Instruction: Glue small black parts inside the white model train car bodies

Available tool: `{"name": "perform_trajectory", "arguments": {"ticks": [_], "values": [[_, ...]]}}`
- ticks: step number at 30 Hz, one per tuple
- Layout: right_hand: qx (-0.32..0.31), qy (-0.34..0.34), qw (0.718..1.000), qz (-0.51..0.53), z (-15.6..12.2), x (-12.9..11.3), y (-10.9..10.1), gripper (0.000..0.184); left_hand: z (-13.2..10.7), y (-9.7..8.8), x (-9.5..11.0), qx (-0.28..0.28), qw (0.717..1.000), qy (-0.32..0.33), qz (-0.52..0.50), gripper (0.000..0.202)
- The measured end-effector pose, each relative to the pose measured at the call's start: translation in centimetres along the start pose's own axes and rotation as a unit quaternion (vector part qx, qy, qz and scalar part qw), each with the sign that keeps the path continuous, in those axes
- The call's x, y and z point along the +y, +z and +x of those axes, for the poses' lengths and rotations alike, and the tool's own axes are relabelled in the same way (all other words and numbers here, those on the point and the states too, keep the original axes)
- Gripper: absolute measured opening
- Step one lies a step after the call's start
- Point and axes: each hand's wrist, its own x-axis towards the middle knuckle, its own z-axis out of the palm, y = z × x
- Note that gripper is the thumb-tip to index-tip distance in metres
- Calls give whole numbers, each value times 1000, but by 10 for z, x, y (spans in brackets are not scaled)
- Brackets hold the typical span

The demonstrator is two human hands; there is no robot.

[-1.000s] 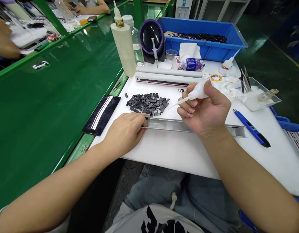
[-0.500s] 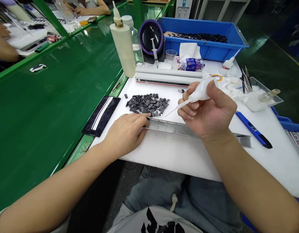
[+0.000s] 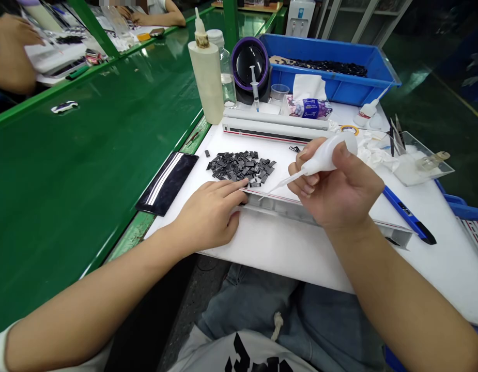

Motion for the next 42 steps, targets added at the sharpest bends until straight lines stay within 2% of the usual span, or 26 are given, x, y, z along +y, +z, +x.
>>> {"name": "perform_trajectory", "arguments": {"ticks": [2, 5, 8, 10, 14, 20, 27, 34, 42], "values": [[14, -39, 998, -36, -3, 5, 4, 34, -2, -1, 2, 0, 1000, -8, -1, 22], [31, -122, 984, -125, -10, 14, 9, 38, -1, 2, 2, 45, 999, -14, -7, 26], [11, -205, 951, -231, -15, 24, 12, 36, 1, 6, 1, 76, 997, -10, -17, 25], [-3, -234, 929, -286, -17, 30, 12, 31, 1, 8, 0, 83, 996, -10, -21, 25], [4, -241, 906, -348, -17, 36, 12, 28, 1, 9, 0, 90, 996, -9, -12, 26], [-26, -255, 861, -439, -16, 33, 16, 33, 2, 8, 2, 58, 998, -10, 10, 29], [-35, -288, 822, -489, -15, 38, 19, 34, -1, 9, 1, 64, 998, -1, 24, 29], [-34, -300, 806, -509, -15, 39, 19, 32, -1, 8, 4, 84, 994, 0, 69, 32], [-38, -294, 815, -498, -14, 41, 19, 36, 0, 6, 7, 67, 996, -10, 57, 32]]}}
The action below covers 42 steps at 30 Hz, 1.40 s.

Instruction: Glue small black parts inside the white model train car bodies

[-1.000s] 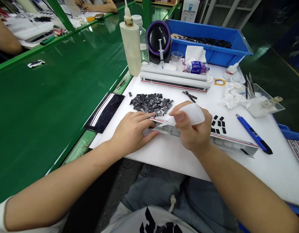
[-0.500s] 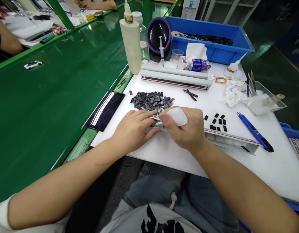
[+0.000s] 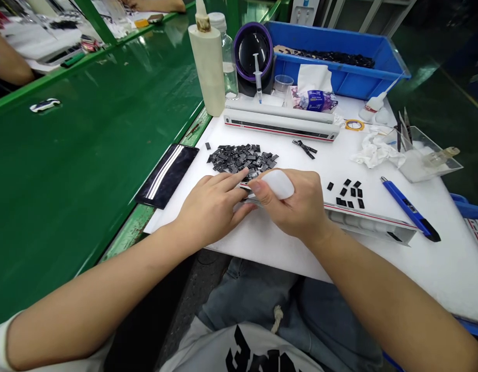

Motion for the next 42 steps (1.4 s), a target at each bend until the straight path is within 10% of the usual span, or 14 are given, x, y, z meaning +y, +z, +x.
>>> {"name": "perform_trajectory", "arguments": {"ticks": [42], "values": [[-8, 11, 1000, -2, -1, 1, -2, 41, 1, 5, -5, 10, 997, -13, -79, 25]]}}
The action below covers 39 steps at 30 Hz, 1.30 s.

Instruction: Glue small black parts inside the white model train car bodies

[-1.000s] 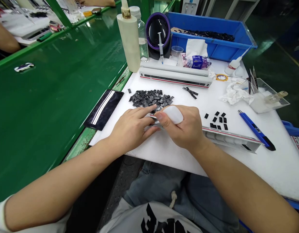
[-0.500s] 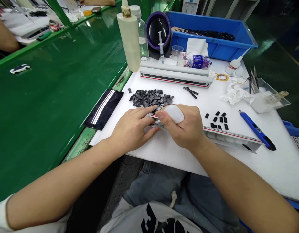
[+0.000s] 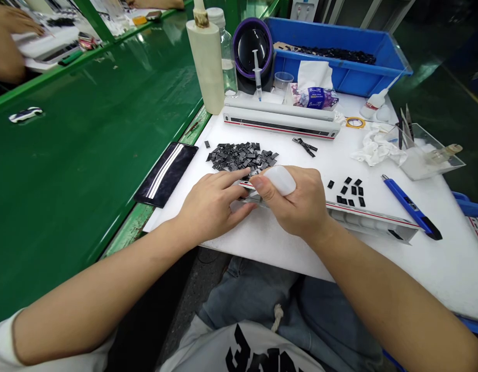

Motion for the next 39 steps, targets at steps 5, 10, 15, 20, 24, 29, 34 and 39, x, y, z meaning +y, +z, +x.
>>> {"name": "perform_trajectory", "arguments": {"ticks": [5, 10, 15, 20, 24, 29, 34, 39], "values": [[-6, 10, 1000, -6, 1, 0, -1, 43, -1, 2, -1, 5, 1000, 4, -4, 23], [-7, 11, 1000, -3, 0, 0, -2, 41, 0, 2, -1, 7, 1000, 6, -5, 25], [-9, 14, 1000, 3, 0, 0, -2, 41, -1, 2, -2, 6, 1000, 7, -10, 23], [-9, 16, 1000, 0, 1, -1, -2, 42, -1, 1, -2, 4, 1000, 5, -9, 23], [-9, 12, 1000, 2, 1, -1, -2, 41, -1, 1, -2, 3, 1000, 11, -2, 25], [-6, 13, 1000, 3, 0, -1, -2, 40, -1, 1, -3, 5, 1000, 17, -2, 27], [-8, 15, 1000, 2, 1, 0, -4, 40, -1, 2, -4, 3, 1000, 14, -8, 26], [-9, 13, 1000, 8, 0, 0, -2, 39, -1, 2, -3, 2, 1000, 17, -1, 26]]}}
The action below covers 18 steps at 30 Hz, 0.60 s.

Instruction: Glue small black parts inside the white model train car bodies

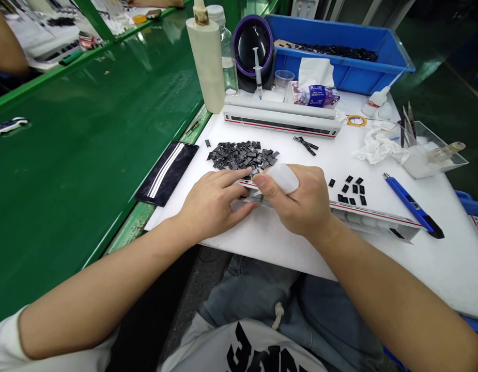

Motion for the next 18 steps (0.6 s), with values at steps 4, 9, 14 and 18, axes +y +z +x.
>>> {"name": "perform_trajectory", "arguments": {"ticks": [4, 9, 14, 18], "values": [[1, 34, 999, 35, -1, -4, 0, 37, 0, 0, -1, 9, 1000, 9, 7, 26], [229, 162, 927, 248, 15, 8, -47, 29, 1, -1, -4, 22, 999, 33, -3, 27], [269, 206, 867, 366, 34, 47, -140, 20, 1, -4, -7, 16, 998, 62, 4, 26], [237, 302, 876, 291, 26, 68, -183, 29, 1, -5, -9, 9, 997, 76, 27, 24]]}}
